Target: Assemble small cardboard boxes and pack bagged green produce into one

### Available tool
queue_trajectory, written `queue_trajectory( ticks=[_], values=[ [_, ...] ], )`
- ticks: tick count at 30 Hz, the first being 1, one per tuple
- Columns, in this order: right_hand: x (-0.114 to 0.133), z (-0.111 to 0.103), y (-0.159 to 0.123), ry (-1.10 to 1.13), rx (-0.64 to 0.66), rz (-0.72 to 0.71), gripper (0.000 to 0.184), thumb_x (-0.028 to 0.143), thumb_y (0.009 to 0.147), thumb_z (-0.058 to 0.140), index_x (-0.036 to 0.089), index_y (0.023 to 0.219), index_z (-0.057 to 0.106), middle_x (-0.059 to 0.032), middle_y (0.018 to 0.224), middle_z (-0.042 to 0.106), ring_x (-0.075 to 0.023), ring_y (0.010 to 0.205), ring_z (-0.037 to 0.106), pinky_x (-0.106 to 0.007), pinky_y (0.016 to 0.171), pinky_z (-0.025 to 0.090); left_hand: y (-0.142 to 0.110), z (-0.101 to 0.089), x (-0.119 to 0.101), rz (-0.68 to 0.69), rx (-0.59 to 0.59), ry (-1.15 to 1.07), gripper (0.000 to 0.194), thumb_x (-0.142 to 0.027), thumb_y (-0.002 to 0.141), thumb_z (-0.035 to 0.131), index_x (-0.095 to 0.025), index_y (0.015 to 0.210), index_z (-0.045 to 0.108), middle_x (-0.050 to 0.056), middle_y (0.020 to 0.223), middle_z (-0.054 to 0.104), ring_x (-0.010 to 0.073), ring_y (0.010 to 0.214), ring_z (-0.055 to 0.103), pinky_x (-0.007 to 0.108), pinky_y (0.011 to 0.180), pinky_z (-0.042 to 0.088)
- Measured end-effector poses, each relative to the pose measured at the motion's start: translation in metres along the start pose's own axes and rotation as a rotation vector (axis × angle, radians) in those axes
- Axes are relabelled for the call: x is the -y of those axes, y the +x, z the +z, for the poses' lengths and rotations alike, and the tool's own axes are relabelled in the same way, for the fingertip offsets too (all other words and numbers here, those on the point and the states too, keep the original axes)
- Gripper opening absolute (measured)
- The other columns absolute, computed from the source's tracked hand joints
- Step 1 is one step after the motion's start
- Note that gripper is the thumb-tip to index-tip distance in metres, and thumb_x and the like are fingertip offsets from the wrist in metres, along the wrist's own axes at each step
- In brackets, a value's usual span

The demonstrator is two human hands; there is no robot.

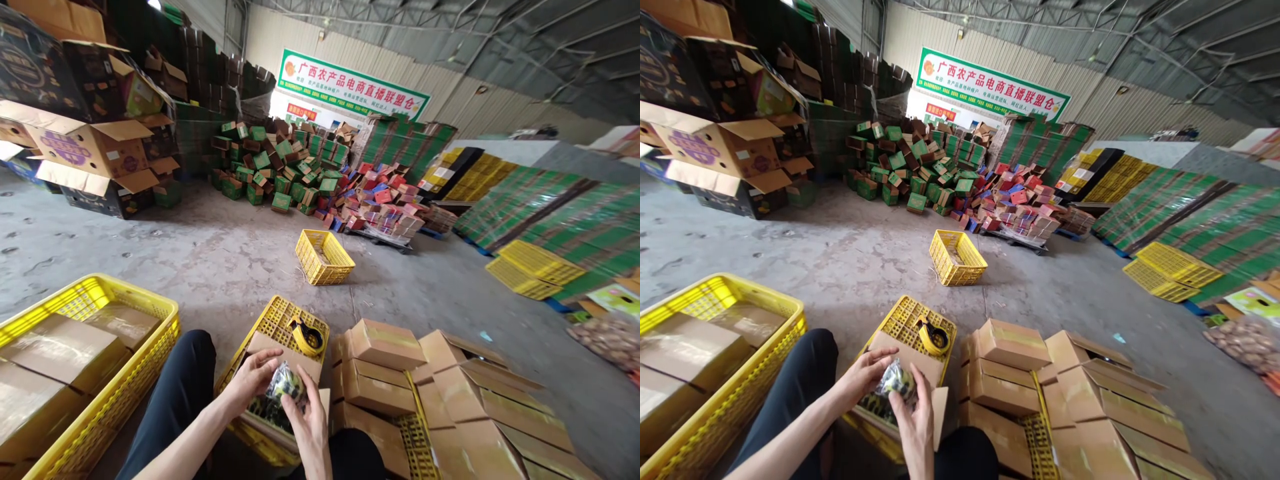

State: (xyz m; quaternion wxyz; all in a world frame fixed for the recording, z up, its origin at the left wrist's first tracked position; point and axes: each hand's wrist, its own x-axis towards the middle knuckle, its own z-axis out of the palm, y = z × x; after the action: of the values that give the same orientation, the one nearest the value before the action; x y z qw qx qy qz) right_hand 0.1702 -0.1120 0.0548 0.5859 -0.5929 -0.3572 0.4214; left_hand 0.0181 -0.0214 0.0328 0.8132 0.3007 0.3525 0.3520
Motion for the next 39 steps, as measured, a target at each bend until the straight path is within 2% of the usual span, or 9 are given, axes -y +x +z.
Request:
queue_trajectory(
  ticks=[5,10,14,18,22,28,32,36,39],
  values=[
    [0.018,0.008,-0.004,0.116,-0.068,0.152,0.065,0.055,0.069,0.091,0.023,0.123,0.074,-0.0111,0.131,0.074,-0.0351,0.122,0.069,-0.048,0.103,0.058,-0.009,0.004,-0.009,-0.005,0.060,-0.024,0.075,-0.066,0.084,0.076,-0.021,0.143,0.062,0.015,0.126,0.072,0.0223,0.098,0.073,0.028,0.077,0.057],
    [0.027,0.014,-0.010,0.301,-0.160,0.215,0.054,0.063,0.071,0.087,0.023,0.106,0.078,-0.0078,0.117,0.078,-0.0290,0.113,0.071,-0.038,0.088,0.064,-0.016,0.009,-0.014,0.171,0.308,0.046,0.096,-0.040,0.068,0.097,-0.032,0.153,0.052,0.012,0.152,0.056,0.0332,0.140,0.053,0.040,0.107,0.049],
    [0.026,0.012,-0.014,0.346,-0.124,0.281,0.061,0.065,0.065,0.090,0.021,0.105,0.078,-0.0078,0.107,0.080,-0.0245,0.090,0.075,-0.038,0.082,0.064,-0.014,0.011,-0.011,0.176,0.380,0.082,0.075,-0.042,0.071,0.095,-0.022,0.137,0.067,0.014,0.130,0.071,0.0330,0.124,0.065,0.045,0.110,0.044],
    [0.022,0.010,-0.016,0.344,-0.057,0.315,0.075,0.074,0.071,0.082,0.023,0.125,0.071,-0.0081,0.106,0.079,-0.0246,0.086,0.076,-0.041,0.080,0.064,-0.008,0.006,-0.003,0.157,0.233,0.118,0.067,-0.048,0.071,0.094,-0.018,0.124,0.068,0.013,0.114,0.075,0.0278,0.105,0.071,0.037,0.097,0.051],
    [0.011,0.008,-0.013,0.223,-0.026,0.303,0.079,0.060,0.065,0.093,0.028,0.132,0.068,-0.0078,0.123,0.075,-0.0228,0.089,0.075,-0.040,0.084,0.064,-0.001,-0.006,0.011,0.103,0.156,0.155,0.069,-0.055,0.070,0.092,-0.017,0.121,0.065,0.011,0.108,0.074,0.0232,0.095,0.071,0.030,0.083,0.052],
    [-0.024,-0.006,0.003,0.061,-0.145,0.349,0.088,0.069,0.050,0.094,0.022,0.122,0.074,-0.0093,0.110,0.078,-0.0213,0.070,0.075,-0.041,0.073,0.066,0.020,-0.037,0.038,0.020,0.006,0.309,0.080,-0.066,0.073,0.082,-0.020,0.135,0.061,0.013,0.123,0.071,0.0281,0.109,0.070,0.034,0.087,0.053],
    [-0.040,-0.014,0.004,-0.039,-0.177,0.350,0.094,0.075,0.045,0.091,0.019,0.119,0.076,-0.0075,0.088,0.078,-0.0227,0.062,0.073,-0.042,0.067,0.065,0.044,-0.056,0.051,0.020,-0.024,0.617,0.067,-0.056,0.078,0.076,-0.016,0.130,0.066,0.015,0.130,0.068,0.0324,0.124,0.063,0.039,0.100,0.050],
    [-0.047,-0.016,0.002,0.019,-0.215,0.309,0.090,0.081,0.044,0.087,0.020,0.110,0.079,-0.0118,0.105,0.079,-0.0297,0.087,0.077,-0.043,0.078,0.064,0.061,-0.064,0.058,-0.013,0.040,0.813,0.036,-0.040,0.070,0.079,-0.018,0.098,0.077,0.010,0.100,0.075,0.0374,0.115,0.065,0.048,0.106,0.045],
    [-0.053,-0.018,0.003,0.038,-0.252,0.275,0.087,0.083,0.044,0.086,0.023,0.107,0.079,-0.0118,0.114,0.077,-0.0331,0.104,0.075,-0.043,0.085,0.063,0.066,-0.065,0.062,-0.052,0.121,0.846,0.019,-0.030,0.058,0.083,-0.020,0.059,0.067,0.005,0.063,0.062,0.0426,0.100,0.067,0.058,0.102,0.043]
  ],
)
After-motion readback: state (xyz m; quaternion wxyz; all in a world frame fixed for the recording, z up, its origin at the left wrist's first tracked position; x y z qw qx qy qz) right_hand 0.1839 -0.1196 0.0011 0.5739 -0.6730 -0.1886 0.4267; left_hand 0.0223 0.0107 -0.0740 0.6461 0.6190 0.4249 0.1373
